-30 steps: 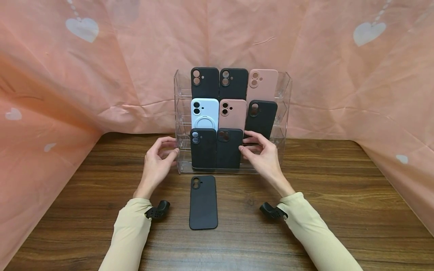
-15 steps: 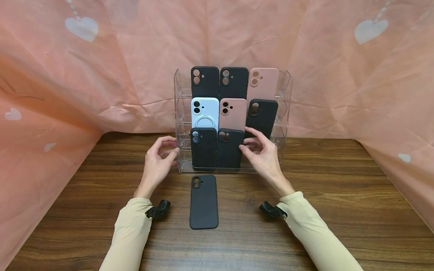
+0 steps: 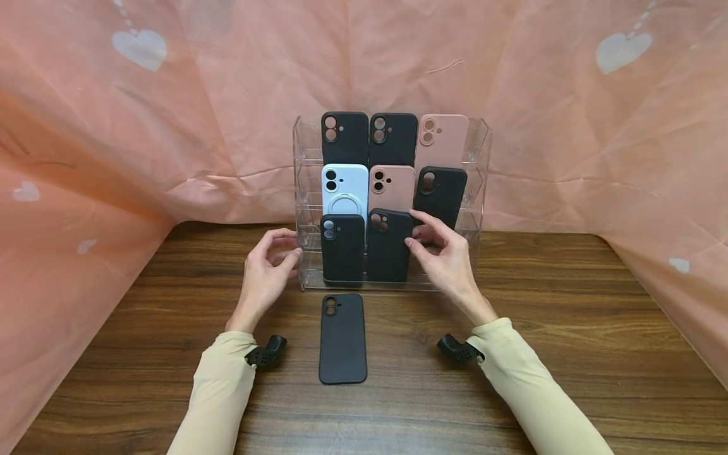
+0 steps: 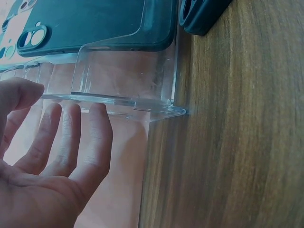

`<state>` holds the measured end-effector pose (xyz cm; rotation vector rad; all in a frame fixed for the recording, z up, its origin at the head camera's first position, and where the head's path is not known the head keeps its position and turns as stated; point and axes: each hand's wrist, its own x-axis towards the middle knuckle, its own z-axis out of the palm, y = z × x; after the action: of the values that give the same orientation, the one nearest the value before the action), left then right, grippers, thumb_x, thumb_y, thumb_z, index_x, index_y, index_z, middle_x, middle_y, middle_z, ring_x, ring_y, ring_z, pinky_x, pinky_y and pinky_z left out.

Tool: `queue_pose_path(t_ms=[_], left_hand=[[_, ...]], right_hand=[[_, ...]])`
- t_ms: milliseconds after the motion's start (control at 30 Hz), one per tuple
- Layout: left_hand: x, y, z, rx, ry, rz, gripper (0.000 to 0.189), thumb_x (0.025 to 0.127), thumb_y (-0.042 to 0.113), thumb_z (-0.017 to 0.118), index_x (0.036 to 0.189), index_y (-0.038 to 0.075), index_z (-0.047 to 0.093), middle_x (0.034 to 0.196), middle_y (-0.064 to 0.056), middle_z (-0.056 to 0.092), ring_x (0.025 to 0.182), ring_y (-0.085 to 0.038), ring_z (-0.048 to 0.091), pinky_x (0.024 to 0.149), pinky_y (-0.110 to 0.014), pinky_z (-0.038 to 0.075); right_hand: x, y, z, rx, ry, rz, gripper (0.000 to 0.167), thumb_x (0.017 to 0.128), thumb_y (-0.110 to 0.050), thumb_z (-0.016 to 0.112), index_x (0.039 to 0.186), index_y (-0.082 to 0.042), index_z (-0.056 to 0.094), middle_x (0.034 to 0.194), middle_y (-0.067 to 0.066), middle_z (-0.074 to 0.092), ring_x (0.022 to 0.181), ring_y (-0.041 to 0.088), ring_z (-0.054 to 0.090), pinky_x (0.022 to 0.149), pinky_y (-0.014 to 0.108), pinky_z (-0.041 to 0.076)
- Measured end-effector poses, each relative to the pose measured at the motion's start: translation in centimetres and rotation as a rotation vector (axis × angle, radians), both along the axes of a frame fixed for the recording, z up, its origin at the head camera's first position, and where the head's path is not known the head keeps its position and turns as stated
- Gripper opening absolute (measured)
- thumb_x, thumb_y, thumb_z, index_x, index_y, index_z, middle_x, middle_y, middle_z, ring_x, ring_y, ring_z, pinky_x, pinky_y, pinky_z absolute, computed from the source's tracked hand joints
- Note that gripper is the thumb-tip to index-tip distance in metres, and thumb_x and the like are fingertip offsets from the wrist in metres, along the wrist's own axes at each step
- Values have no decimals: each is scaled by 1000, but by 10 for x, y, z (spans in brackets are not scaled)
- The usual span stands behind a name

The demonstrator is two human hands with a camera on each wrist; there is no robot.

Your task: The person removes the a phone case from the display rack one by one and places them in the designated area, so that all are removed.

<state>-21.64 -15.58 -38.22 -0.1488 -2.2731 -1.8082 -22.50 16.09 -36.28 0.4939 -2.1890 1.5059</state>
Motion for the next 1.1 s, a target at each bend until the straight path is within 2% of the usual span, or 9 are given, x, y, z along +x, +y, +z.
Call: queue_pose_path(t_ms=[267,500,700,767,933,1100], left_hand=[[0,0,0,1,-4,-1,33,97,7,67,129,8,60,126,-21,63,103,-26,71,76,-45,66],[1,0,0,0,-6,-1,33,97,8,68,128,9,60,126,-20,63,103,-26,71,77,-44,66],[0,0,0,2,-2,0,32,96,7,67,128,8,60,125,-20,64,105,-30,71,76,-45,66],[0,0,0,3,-3,-1,32,96,7,67,128,8,60,125,-20,64,105,-29,71,76,-44,66],[0,-1,-1,1,-2,-2,32,97,7,67,128,8,60,125,-19,64,105,-30,71,76,-44,66],[0,-1,-1,2,4,-6,32,97,7,67,128,8,60,125,-19,65,107,-35,71,75,-42,66]], right_hand=[[1,3,11,-60,36,-7,49,89,5,73,135,-14,67,98,17,70,83,0,67,74,12,59],[4,8,20,-79,69,-19,52,87,6,75,135,-14,67,96,16,71,83,1,69,71,13,56],[11,15,26,-86,11,-9,52,89,3,75,136,-16,66,94,-3,71,84,3,71,67,15,56],[13,17,26,-95,-11,10,53,88,4,75,137,-15,65,93,-7,70,82,6,72,69,19,61],[19,22,24,-116,-42,54,56,86,9,74,138,-11,64,90,-7,70,76,13,74,69,30,65],[26,25,22,-115,-73,88,58,86,12,73,139,-8,62,91,-7,70,77,10,75,68,30,65]])
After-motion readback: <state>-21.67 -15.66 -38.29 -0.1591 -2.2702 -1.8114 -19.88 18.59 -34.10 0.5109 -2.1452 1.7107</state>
